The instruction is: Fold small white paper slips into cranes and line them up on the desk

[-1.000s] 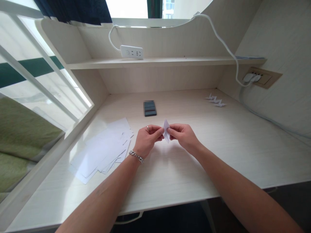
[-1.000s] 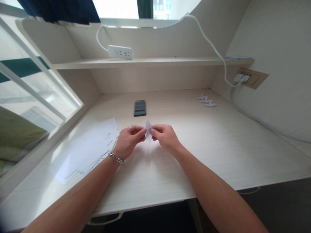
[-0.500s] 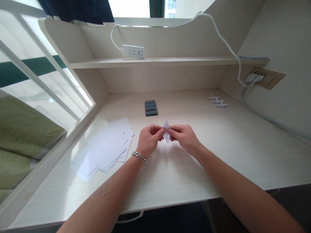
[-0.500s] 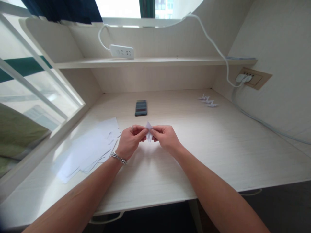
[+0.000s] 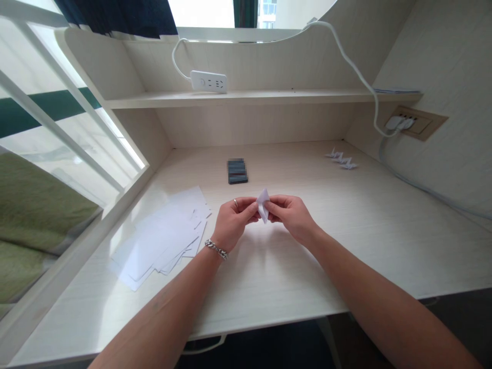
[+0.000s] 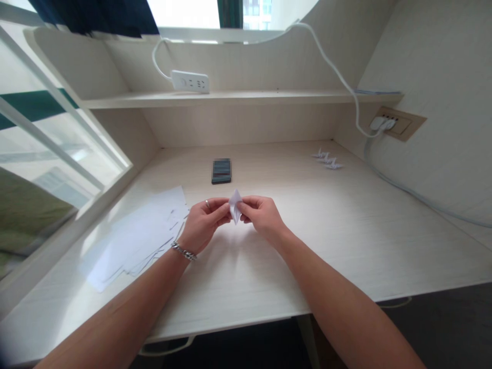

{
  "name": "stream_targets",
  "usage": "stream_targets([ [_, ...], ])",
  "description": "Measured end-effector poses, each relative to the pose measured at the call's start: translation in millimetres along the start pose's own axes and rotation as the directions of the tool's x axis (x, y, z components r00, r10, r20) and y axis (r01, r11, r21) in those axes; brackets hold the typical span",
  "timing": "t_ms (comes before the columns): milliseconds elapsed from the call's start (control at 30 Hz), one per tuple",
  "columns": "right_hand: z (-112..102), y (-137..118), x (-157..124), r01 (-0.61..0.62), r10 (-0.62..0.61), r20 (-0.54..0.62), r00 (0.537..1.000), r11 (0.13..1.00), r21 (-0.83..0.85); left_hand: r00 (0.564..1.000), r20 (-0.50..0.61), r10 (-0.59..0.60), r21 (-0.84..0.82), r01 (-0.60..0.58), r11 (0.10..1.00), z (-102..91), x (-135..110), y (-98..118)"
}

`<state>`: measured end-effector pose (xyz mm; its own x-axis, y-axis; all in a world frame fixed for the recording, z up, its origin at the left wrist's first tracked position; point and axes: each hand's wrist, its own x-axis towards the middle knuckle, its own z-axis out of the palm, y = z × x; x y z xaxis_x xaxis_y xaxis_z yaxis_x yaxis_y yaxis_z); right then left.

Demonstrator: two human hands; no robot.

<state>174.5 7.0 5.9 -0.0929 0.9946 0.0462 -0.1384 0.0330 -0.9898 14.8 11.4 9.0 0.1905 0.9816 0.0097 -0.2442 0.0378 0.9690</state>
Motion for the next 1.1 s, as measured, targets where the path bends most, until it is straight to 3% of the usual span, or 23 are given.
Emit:
stream_targets([
  [433, -1.7, 2.3, -0.1, 0.027, -0.025, 0.042, 0.999, 0.999, -0.044, 1.0, 0.002, -0.028, 0.027, 0.028, 0.999, -4.7, 2.6, 1.0],
  [700, -0.5, 3.2, 0.2, 0.021, -0.02, 0.025, 1.0, 0.998, -0.066, 0.998, -0.069, 0.01, 0.117, -0.001, 0.993, -2.1, 1.9, -2.1],
  [900, -0.2, 5.6, 2.8, 0.049, -0.052, -0.062, 0.997, 0.998, -0.05, 0.999, 0.021, -0.028, -0.049, 0.029, 0.998, -1.3, 1.3, -2.6],
  [1100, 1.1, 5.4, 1.8, 0.057, -0.06, -0.046, 0.997, 0.996, -0.062, 1.0, 0.02, 0.005, 0.022, -0.005, 1.0, -2.4, 1.2, -3.5],
])
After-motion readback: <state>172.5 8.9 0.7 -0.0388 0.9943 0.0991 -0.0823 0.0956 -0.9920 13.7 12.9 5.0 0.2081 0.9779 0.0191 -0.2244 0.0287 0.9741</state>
